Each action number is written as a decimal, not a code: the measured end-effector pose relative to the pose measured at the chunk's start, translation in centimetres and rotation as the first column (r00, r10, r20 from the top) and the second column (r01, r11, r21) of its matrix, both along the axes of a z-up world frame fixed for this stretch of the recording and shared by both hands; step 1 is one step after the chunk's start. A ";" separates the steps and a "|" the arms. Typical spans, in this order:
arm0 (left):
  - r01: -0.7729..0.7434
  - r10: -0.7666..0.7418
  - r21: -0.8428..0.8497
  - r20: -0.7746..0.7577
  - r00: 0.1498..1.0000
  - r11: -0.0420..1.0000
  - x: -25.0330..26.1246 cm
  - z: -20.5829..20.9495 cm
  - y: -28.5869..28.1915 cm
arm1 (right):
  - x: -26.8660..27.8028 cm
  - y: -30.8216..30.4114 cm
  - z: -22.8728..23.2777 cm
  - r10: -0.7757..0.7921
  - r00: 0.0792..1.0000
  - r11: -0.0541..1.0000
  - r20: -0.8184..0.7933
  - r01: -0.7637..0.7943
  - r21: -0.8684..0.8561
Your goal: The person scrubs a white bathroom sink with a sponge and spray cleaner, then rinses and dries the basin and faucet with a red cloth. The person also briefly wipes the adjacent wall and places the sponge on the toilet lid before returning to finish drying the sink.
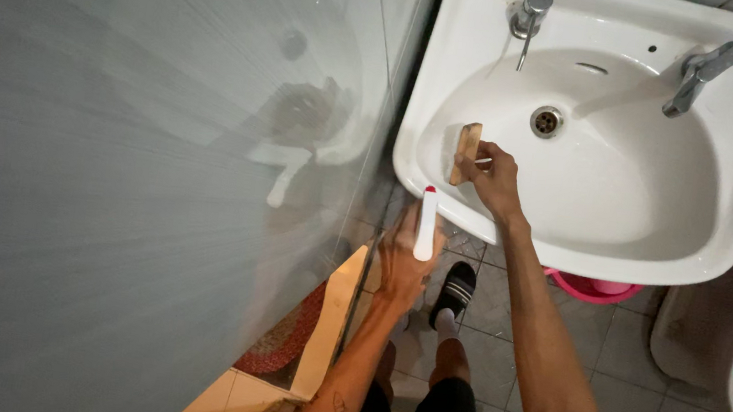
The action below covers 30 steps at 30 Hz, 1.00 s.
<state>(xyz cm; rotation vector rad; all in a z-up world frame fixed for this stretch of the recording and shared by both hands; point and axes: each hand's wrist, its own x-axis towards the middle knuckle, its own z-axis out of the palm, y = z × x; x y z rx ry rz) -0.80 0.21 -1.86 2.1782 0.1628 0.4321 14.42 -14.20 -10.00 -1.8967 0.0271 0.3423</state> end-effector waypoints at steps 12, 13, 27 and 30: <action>0.043 -0.042 -0.008 0.085 0.996 0.999 1.0 0.6 -0.8 | 0.0 0.0 0.2 0.009 1.000 1.000 0.014 -0.009 0.011; 0.050 -0.048 -0.027 0.087 0.995 0.998 1.1 0.7 -0.8 | -0.1 0.1 0.3 0.009 1.000 1.000 0.003 -0.009 0.003; 0.005 -0.006 0.017 0.050 0.999 1.000 1.0 -1.1 -0.9 | 0.0 0.0 0.2 0.017 1.000 1.000 0.009 -0.017 -0.027; 0.005 -0.005 0.025 0.034 0.999 1.000 1.1 -1.1 -1.0 | 0.0 0.0 0.5 0.004 1.000 1.000 -0.002 -0.004 -0.025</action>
